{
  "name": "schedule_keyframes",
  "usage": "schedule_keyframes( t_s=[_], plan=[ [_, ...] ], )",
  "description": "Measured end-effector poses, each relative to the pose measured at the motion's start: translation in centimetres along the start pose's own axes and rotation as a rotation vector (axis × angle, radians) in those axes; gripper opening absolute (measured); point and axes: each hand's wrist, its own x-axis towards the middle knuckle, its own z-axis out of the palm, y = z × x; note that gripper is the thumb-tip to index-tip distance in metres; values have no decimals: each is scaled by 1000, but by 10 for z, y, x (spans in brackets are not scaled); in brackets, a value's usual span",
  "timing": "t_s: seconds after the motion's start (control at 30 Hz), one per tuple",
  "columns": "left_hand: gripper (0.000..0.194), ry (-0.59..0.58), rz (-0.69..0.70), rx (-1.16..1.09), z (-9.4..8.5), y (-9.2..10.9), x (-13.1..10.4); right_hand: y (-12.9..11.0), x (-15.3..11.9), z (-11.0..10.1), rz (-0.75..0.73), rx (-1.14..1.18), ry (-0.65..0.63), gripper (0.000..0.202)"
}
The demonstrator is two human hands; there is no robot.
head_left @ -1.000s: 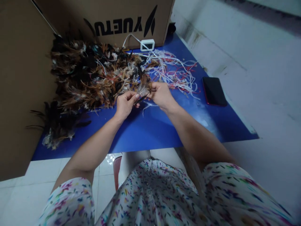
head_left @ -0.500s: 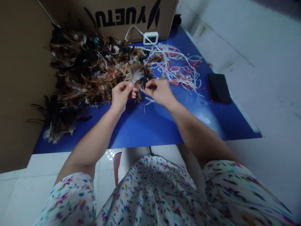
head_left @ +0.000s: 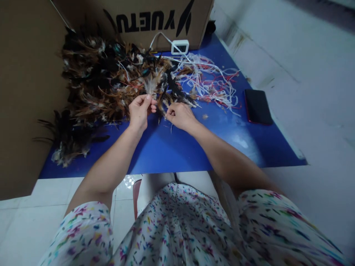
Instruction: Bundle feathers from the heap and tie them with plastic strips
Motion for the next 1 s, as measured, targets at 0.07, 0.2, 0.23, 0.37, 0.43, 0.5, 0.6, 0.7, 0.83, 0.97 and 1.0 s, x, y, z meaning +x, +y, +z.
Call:
schedule_keyframes(
  t_s=[0.07,0.2,0.23,0.37,0.43,0.5,0.6,0.7,0.83,0.97,1.0],
  plan=[
    [22,-3,-2,-9,0,0,0,2,-1,-2,25,24,19,15],
    [22,12,4,0,-1,1,0,-1,-6,-4,-20,-15,152,15],
    [22,15,8,2,-1,1,0,-4,-8,-4,-51,-32,178,15],
    [22,17,27,10,0,1,0,-20,-13,4,-122,-79,108,18],
    [22,19,27,22,0,1,0,-25,-13,9,-119,-115,68,23],
    [21,12,22,31,0,1,0,-27,-11,13,-109,-144,51,23],
    [21,-10,15,27,0,2,-1,-26,-9,15,-110,-154,21,18],
    [21,-15,1,2,0,2,-1,-25,-9,15,-118,-149,-13,19],
    [23,-12,-42,-45,0,3,-3,-23,-10,11,-128,-110,-3,16],
    [21,-18,-79,-84,-1,5,-4,-16,-9,3,-99,41,35,11],
    [20,-14,-85,-89,-1,6,-3,-15,-9,1,-84,77,52,10]
  ],
)
